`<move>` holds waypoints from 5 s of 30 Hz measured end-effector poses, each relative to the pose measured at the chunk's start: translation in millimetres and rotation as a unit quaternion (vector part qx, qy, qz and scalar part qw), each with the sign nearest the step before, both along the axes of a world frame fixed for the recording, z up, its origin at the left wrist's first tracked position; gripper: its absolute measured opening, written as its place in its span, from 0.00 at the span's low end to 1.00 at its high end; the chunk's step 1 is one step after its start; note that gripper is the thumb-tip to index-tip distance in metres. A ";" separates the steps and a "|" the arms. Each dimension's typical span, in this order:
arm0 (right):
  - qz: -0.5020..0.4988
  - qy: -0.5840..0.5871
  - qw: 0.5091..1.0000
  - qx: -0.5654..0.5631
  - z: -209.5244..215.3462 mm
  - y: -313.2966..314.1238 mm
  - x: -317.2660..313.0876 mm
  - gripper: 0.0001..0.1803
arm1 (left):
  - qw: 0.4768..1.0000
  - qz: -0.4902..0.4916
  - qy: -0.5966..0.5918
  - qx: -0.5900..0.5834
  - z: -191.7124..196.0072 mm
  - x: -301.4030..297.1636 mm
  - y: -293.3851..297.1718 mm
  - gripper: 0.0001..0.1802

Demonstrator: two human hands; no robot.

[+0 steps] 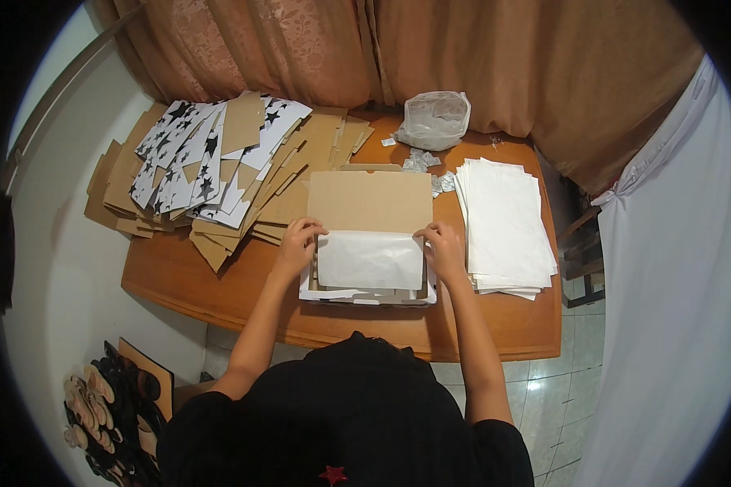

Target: Fold cardboard into shoe boxes and place them on a shelf.

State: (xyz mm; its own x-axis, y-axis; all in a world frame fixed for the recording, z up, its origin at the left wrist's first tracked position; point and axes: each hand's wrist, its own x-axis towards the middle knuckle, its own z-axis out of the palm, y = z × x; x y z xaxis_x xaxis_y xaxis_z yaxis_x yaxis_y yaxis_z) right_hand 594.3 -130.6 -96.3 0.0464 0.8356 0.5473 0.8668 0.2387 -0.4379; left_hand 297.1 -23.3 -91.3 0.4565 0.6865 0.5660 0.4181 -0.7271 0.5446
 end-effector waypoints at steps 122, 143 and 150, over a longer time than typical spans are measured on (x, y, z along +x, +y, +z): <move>-0.193 0.037 0.978 0.077 -51.9 -73.4 -79.9 0.16 | 0.991 -0.045 0.120 0.026 -75.0 30.0 -93.9 0.19; -0.218 0.169 0.960 0.056 -57.6 -65.8 -78.4 0.16 | 0.991 -0.054 0.118 0.025 -74.3 30.5 -92.9 0.18; -0.251 0.005 0.965 0.070 -66.8 -67.2 -82.9 0.18 | 0.991 -0.049 0.119 0.032 -78.6 30.5 -92.5 0.18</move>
State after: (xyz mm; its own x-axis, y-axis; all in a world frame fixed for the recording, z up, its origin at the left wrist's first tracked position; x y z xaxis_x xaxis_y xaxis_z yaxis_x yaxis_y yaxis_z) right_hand 511.4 -197.8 -163.1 0.4326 0.6240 0.6507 0.8842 -0.1527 -0.4415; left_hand 327.7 -115.8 -170.0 0.6449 0.5985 0.4752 0.4556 -0.8003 0.3897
